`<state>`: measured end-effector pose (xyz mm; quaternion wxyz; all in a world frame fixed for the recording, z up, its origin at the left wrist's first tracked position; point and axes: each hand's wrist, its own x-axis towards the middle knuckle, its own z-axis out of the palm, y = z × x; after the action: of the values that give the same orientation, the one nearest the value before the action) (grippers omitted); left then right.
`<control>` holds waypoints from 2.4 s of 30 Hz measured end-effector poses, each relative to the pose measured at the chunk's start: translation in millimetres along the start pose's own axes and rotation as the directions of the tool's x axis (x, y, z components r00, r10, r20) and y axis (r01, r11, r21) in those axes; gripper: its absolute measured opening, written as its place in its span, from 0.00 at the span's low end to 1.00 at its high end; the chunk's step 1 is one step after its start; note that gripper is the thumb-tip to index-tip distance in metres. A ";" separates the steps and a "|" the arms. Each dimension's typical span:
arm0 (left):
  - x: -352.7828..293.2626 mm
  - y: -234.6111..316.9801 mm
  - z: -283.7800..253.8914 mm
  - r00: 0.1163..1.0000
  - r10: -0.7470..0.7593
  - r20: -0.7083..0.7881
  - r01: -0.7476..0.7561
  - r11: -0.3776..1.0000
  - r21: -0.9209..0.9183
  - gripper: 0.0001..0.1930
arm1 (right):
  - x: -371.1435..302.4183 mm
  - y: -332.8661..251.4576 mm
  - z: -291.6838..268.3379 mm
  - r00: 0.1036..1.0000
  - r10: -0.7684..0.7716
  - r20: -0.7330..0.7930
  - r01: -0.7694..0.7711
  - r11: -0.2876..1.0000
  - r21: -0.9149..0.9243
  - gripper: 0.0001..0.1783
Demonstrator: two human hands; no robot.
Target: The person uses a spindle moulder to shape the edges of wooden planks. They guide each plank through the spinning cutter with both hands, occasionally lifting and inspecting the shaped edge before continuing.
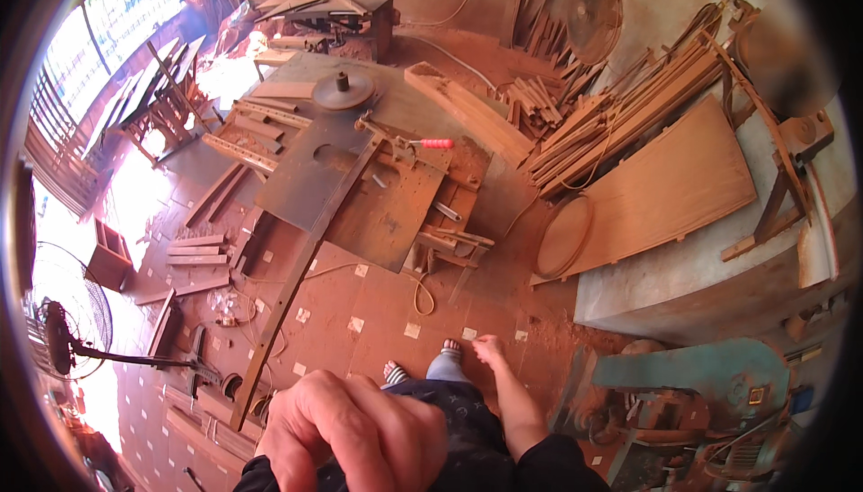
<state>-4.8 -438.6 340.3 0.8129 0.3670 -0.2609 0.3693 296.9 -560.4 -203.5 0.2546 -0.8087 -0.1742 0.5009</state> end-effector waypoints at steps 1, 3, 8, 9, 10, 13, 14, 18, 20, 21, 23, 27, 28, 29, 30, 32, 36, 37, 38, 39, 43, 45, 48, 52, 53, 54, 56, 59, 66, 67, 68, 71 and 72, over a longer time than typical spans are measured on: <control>-1.4 -7.8 -1.7 0.999 0.043 0.016 -0.042 0.997 -0.057 0.19 | -4.7 3.1 -12.0 0.999 0.036 0.002 -0.036 0.999 -0.012 0.10; 0.7 -19.1 -6.2 0.996 0.080 0.044 -0.072 0.987 -0.146 0.15 | -8.4 9.2 -33.9 0.991 0.133 -0.015 -0.134 0.989 -0.066 0.12; 28.3 -22.3 -32.2 0.988 0.156 0.019 -0.154 0.986 -0.065 0.11 | 40.1 8.9 -99.4 0.982 0.191 0.001 -0.191 0.981 -0.037 0.10; 36.5 -21.9 -38.7 0.986 0.164 0.003 -0.164 0.986 -0.025 0.11 | 56.6 -9.7 -115.2 0.978 0.206 -0.026 -0.208 0.975 -0.079 0.12; 44.7 -29.1 -48.6 0.978 0.207 0.024 -0.208 0.978 0.013 0.11 | 80.1 -24.5 -132.3 0.990 0.132 -0.045 -0.132 0.991 -0.013 0.14; 72.5 -47.8 -77.8 0.982 0.184 -0.043 -0.181 0.981 0.071 0.11 | 155.0 -109.7 -177.1 0.993 -0.029 -0.110 0.041 0.994 0.104 0.13; 81.4 -54.4 -86.1 0.984 0.139 -0.109 -0.130 0.988 0.082 0.10 | 177.5 -153.7 -187.2 0.989 -0.084 -0.125 0.088 0.996 0.027 0.15; 136.9 -97.9 -136.6 0.974 0.073 -0.215 -0.061 0.996 0.060 0.13 | 268.7 -294.7 -222.3 0.976 -0.193 -0.100 0.214 0.935 0.283 0.29; 165.2 -111.1 -156.3 0.973 -0.006 -0.231 0.024 0.997 0.074 0.17 | 302.1 -360.5 -211.7 0.991 -0.132 -0.037 0.133 0.861 0.490 0.49; 177.9 -127.1 -178.0 0.986 0.038 -0.161 -0.026 0.997 0.073 0.17 | 319.3 -379.7 -213.6 0.994 -0.103 -0.032 0.104 0.831 0.547 0.49; 214.0 -134.4 -190.0 0.946 -0.061 -0.318 0.115 0.982 0.153 0.19 | 348.5 -402.2 -219.3 0.999 -0.035 -0.024 0.042 0.754 0.656 0.51; 231.7 -168.7 -233.6 0.766 -0.179 -0.617 0.349 0.923 0.165 0.21 | 373.0 -415.9 -222.0 0.976 -0.122 0.180 -0.068 0.613 0.787 0.43; 231.4 -181.7 -248.8 0.717 -0.180 -0.674 0.384 0.908 0.166 0.21 | 372.2 -415.4 -225.6 0.972 -0.121 0.200 -0.084 0.618 0.782 0.37; 228.6 -195.3 -265.3 0.663 -0.184 -0.725 0.422 0.892 0.160 0.21 | 369.8 -412.5 -228.4 0.959 -0.143 0.243 -0.104 0.621 0.777 0.34; 221.2 -207.8 -282.1 0.582 -0.242 -0.777 0.467 0.881 0.076 0.20 | 361.4 -410.5 -229.2 0.963 -0.163 0.216 -0.068 0.628 0.775 0.31; 199.5 -232.8 -316.9 0.490 -0.308 -0.815 0.492 0.870 -0.033 0.19 | 339.0 -396.6 -234.0 0.973 -0.173 0.155 -0.009 0.639 0.770 0.26; 167.5 -266.6 -370.7 0.312 -0.376 -0.872 0.629 0.770 -0.107 0.19 | 266.7 -371.3 -262.7 0.874 -0.387 -0.295 0.478 0.796 0.372 0.30; 162.0 -274.2 -382.3 0.261 -0.386 -0.885 0.656 0.743 -0.130 0.19 | 238.7 -372.0 -274.4 0.713 -0.565 -0.416 0.633 0.774 0.034 0.31; 158.9 -280.9 -393.1 0.210 -0.392 -0.896 0.681 0.716 -0.154 0.19 | 215.8 -370.8 -286.4 0.509 -0.739 -0.441 0.681 0.660 -0.318 0.32; 155.5 -287.8 -404.8 0.160 -0.398 -0.903 0.704 0.688 -0.179 0.18 | 199.7 -365.7 -298.2 0.512 -0.738 -0.439 0.687 0.659 -0.307 0.33; 152.4 -319.1 -456.8 0.081 -0.347 -0.934 0.751 0.637 -0.172 0.23 | 152.3 -345.4 -328.9 0.511 -0.749 -0.422 0.697 0.648 -0.307 0.36; 156.3 -331.7 -483.4 0.094 -0.295 -0.951 0.732 0.668 -0.134 0.27 | 128.6 -336.6 -334.1 0.557 -0.724 -0.408 0.669 0.681 -0.296 0.36; 159.1 -351.0 -538.7 -0.064 -0.274 -0.960 0.593 0.763 -0.257 0.42 | 100.1 -329.7 -337.6 0.559 -0.717 -0.416 0.639 0.693 -0.335 0.36; 152.4 -368.0 -582.6 0.029 -0.373 -0.928 0.155 0.918 -0.364 0.56 | 75.5 -313.4 -348.3 0.769 -0.556 -0.316 0.605 0.793 0.076 0.30; 148.9 -375.1 -591.2 0.086 -0.375 -0.923 0.114 0.924 -0.365 0.57 | 68.0 -311.6 -349.5 0.853 -0.466 -0.234 0.518 0.806 0.285 0.29; 149.3 -385.1 -592.9 0.142 -0.383 -0.913 0.074 0.924 -0.376 0.58 | 56.7 -313.0 -347.0 0.917 -0.363 -0.167 0.399 0.808 0.433 0.26; 150.0 -402.7 -597.0 0.292 -0.405 -0.866 -0.066 0.895 -0.441 0.60 | 51.9 -303.0 -346.8 0.970 -0.242 -0.034 0.211 0.760 0.614 0.26; 164.8 -419.8 -593.7 0.349 -0.382 -0.856 -0.049 0.904 -0.424 0.51 | 51.6 -278.8 -352.9 0.975 -0.189 0.117 0.052 0.706 0.707 0.29; 173.1 -405.3 -552.4 0.501 -0.379 -0.778 0.163 0.924 -0.345 0.32 | 55.5 -231.6 -397.9 0.861 -0.144 0.489 -0.443 0.261 0.858 0.35; 179.7 -400.2 -545.7 0.536 -0.348 -0.769 0.209 0.938 -0.278 0.37 | 56.6 -220.1 -405.9 0.821 -0.160 0.547 -0.513 0.214 0.832 0.36; 192.0 -399.4 -534.7 0.500 -0.276 -0.821 0.106 0.960 -0.258 0.47 | 55.0 -217.2 -405.0 0.838 -0.158 0.522 -0.493 0.193 0.849 0.37; 194.9 -406.7 -544.5 0.420 -0.274 -0.865 -0.089 0.936 -0.340 0.56 | 50.1 -221.9 -398.1 0.788 -0.173 0.590 -0.577 0.126 0.807 0.39; 197.3 -405.3 -541.8 0.472 -0.266 -0.841 -0.107 0.929 -0.354 0.55 | 49.9 -220.2 -395.6 0.780 -0.238 0.579 -0.555 0.165 0.816 0.41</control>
<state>515.7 -115.8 -8.4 0.8993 -0.0169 0.1473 0.4114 668.5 -449.2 35.4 0.5806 -0.2652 0.2095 0.7408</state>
